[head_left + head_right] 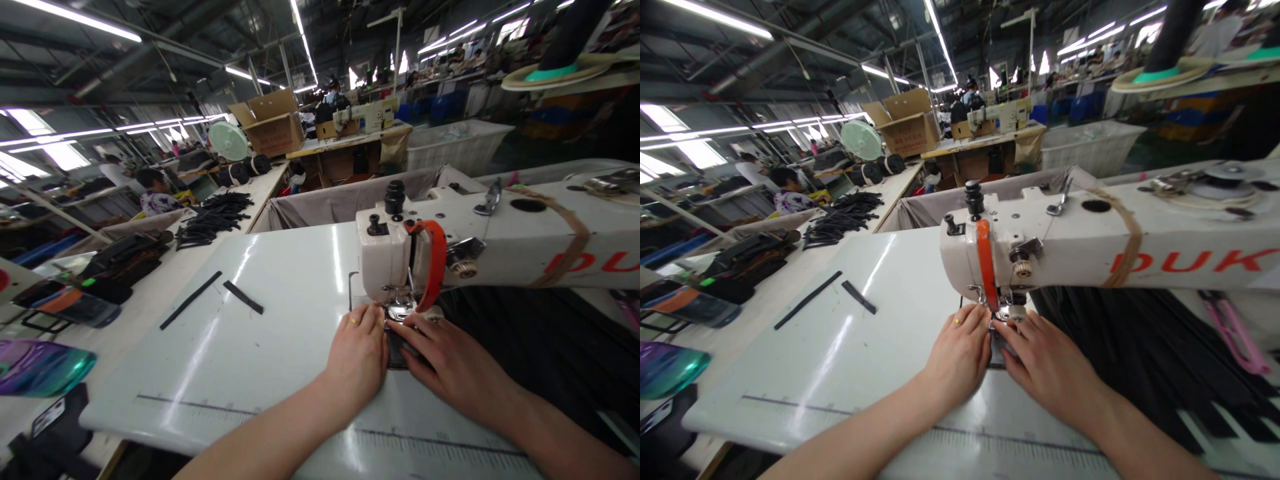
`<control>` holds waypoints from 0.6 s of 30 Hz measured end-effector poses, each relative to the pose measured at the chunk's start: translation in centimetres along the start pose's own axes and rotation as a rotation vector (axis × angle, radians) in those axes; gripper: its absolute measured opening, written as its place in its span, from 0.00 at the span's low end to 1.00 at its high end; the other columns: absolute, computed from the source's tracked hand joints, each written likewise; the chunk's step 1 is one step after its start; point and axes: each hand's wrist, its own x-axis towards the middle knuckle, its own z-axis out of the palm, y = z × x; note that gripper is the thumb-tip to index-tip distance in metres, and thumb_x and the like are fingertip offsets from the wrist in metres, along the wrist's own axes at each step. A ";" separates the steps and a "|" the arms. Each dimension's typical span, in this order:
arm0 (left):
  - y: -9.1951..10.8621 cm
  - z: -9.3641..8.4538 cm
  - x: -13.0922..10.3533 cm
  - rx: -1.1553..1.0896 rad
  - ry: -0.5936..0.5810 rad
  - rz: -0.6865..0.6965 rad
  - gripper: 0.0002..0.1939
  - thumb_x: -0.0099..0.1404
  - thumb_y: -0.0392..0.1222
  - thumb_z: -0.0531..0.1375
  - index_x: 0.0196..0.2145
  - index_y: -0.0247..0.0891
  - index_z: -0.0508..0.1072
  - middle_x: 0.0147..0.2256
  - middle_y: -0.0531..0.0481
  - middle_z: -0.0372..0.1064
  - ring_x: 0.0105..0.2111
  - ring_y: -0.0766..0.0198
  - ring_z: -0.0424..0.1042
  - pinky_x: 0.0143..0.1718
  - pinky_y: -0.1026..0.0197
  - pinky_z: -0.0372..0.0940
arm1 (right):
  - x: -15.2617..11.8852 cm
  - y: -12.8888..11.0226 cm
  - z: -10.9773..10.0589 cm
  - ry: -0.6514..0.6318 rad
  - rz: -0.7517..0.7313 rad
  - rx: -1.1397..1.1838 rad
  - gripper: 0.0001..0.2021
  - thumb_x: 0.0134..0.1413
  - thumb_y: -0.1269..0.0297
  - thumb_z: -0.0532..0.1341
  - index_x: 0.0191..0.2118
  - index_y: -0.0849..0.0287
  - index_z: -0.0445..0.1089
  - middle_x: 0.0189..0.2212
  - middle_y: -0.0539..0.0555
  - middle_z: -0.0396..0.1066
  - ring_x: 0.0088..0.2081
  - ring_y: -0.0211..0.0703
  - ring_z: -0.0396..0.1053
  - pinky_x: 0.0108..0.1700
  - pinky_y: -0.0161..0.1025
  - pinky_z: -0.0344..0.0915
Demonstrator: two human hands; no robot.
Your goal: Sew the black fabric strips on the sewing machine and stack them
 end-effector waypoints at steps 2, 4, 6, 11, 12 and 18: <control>0.0 0.0 0.0 0.003 0.002 -0.005 0.18 0.70 0.34 0.51 0.55 0.30 0.66 0.57 0.36 0.66 0.58 0.49 0.63 0.58 0.47 0.63 | 0.0 0.0 0.0 0.007 -0.003 0.003 0.16 0.62 0.67 0.54 0.54 0.61 0.69 0.43 0.61 0.73 0.39 0.51 0.72 0.41 0.50 0.71; 0.0 -0.2 0.0 0.003 -0.005 -0.013 0.17 0.70 0.34 0.51 0.54 0.31 0.67 0.57 0.37 0.65 0.59 0.50 0.62 0.58 0.47 0.63 | -0.1 0.1 0.1 0.002 -0.004 -0.006 0.16 0.63 0.67 0.54 0.53 0.62 0.69 0.43 0.61 0.73 0.40 0.52 0.72 0.41 0.50 0.71; 0.1 -0.4 0.1 -0.001 -0.021 -0.019 0.17 0.70 0.34 0.51 0.54 0.32 0.67 0.58 0.38 0.65 0.59 0.50 0.62 0.59 0.47 0.62 | -0.2 0.1 0.2 -0.013 -0.001 -0.019 0.16 0.63 0.66 0.54 0.53 0.63 0.69 0.43 0.61 0.73 0.40 0.52 0.72 0.41 0.51 0.71; 0.4 -0.5 0.0 -0.008 -0.049 -0.014 0.18 0.69 0.34 0.51 0.55 0.29 0.66 0.59 0.37 0.64 0.60 0.48 0.61 0.60 0.46 0.61 | -0.2 0.0 0.2 -0.030 0.001 -0.025 0.15 0.62 0.67 0.55 0.53 0.63 0.68 0.42 0.61 0.72 0.41 0.53 0.72 0.42 0.51 0.71; 0.4 -0.5 -0.1 -0.010 -0.044 -0.009 0.18 0.69 0.33 0.51 0.56 0.29 0.66 0.58 0.36 0.65 0.59 0.48 0.61 0.60 0.46 0.61 | -0.2 0.0 0.2 -0.030 0.002 -0.018 0.16 0.62 0.68 0.55 0.54 0.62 0.68 0.42 0.60 0.72 0.41 0.53 0.72 0.42 0.51 0.71; -1.2 -0.5 0.7 -0.223 0.075 -0.039 0.17 0.64 0.29 0.52 0.48 0.35 0.72 0.49 0.41 0.71 0.50 0.54 0.68 0.54 0.50 0.66 | -0.4 0.2 0.4 -0.007 -0.002 0.005 0.16 0.62 0.69 0.54 0.54 0.61 0.68 0.41 0.59 0.72 0.40 0.51 0.73 0.40 0.49 0.72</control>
